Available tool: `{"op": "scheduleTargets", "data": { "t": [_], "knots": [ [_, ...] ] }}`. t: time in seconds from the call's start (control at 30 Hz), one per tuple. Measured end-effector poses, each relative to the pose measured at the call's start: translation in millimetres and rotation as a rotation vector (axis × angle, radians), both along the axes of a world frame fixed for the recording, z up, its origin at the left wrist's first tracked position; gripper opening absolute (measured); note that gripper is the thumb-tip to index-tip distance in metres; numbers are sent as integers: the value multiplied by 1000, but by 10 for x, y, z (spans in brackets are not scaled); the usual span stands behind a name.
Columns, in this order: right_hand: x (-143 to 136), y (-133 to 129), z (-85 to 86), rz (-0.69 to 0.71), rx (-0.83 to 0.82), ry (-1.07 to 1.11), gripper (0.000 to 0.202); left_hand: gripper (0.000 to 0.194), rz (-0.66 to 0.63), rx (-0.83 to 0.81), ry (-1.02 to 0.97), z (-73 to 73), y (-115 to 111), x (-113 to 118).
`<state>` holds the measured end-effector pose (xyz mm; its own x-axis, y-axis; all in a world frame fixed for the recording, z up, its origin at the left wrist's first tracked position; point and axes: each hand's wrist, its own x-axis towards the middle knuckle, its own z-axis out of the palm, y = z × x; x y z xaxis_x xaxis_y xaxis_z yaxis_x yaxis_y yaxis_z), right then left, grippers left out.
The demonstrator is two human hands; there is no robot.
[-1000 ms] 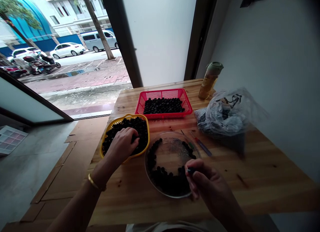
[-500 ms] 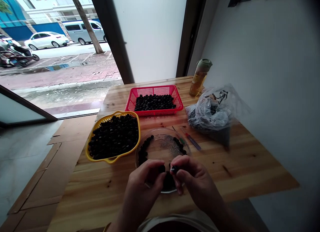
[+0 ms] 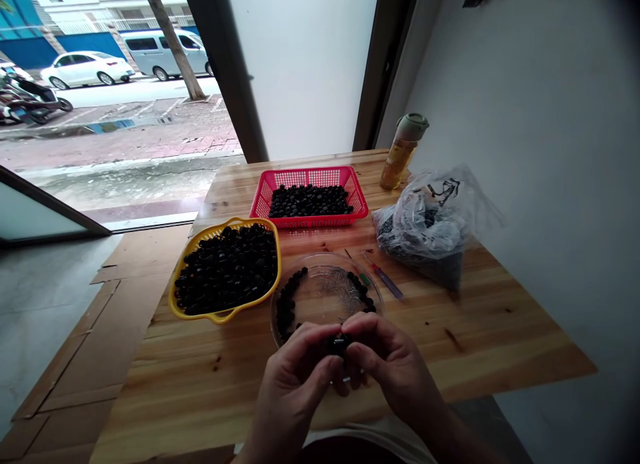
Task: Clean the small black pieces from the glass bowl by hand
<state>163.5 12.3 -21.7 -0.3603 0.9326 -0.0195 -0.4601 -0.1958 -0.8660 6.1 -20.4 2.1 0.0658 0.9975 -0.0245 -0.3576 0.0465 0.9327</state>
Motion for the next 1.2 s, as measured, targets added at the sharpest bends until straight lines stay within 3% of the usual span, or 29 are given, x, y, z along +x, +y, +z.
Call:
{"op": "scheduleTargets", "data": {
  "t": [0.2,0.43,0.57,0.7,0.87,1.03,1.2],
  "knots": [
    [-30,17,25,11,26,45,14,26,37,45,114,-23,-57,1],
    [19,3,-13,4,42,3,15,23,94,-86,123,-121,-94,-66],
    [61,-1,-34,6,107,-85,13,21,96,-43,153,-148,-108,-107],
    [119,41,72,4,247,-234,11,23,93,68,246,-175,-104,-113],
    [171,85,206,13,331,-331,10,27,118,67,261,-211,-109,-91],
    [150,58,160,20,277,-302,9,35,35,42,211,-207,-124,-104],
    [117,28,123,0,285,-314,9,38,-30,31,286,-222,-137,-138]
  ]
}}
